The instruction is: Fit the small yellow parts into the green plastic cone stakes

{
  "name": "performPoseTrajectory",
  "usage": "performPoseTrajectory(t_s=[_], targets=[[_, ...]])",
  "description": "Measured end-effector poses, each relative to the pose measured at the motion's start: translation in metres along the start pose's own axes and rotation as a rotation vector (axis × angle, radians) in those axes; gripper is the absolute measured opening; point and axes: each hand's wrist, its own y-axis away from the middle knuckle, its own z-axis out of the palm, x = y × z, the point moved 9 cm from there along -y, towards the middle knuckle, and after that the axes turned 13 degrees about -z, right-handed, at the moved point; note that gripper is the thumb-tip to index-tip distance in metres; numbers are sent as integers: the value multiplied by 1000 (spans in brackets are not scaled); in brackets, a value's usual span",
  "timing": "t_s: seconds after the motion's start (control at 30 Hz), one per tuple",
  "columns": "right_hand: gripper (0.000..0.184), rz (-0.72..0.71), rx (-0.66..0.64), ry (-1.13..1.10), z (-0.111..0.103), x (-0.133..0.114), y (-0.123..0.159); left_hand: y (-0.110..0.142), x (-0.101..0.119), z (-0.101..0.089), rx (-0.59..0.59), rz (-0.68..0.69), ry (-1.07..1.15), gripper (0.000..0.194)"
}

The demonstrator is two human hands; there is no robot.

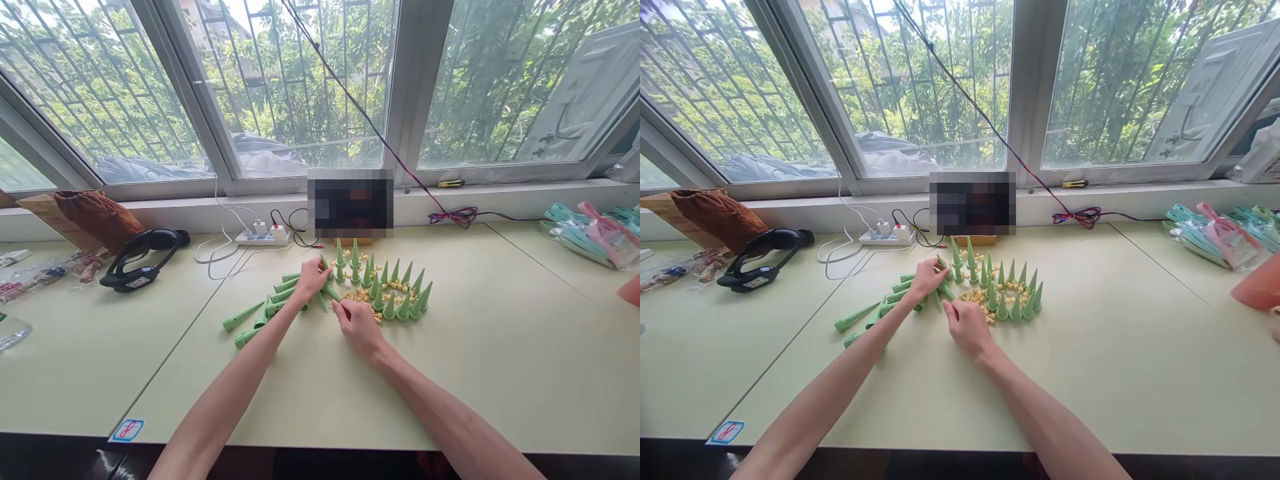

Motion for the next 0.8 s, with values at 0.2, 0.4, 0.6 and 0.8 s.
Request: performPoseTrajectory(t_s=[0.2,0.4,0.6,0.8], targets=[[49,-6,-6,7,2,1,1,4,6,-1,-16,9,-54,17],[50,-12,-12,10,2,1,1,8,5,-9,-69,-2,-52,19],[46,-18,-31,13,3,0,2,9,5,-40,39,73,-185,16],[45,-15,-38,3,3,0,2,4,-2,-40,4,67,-323,15]])
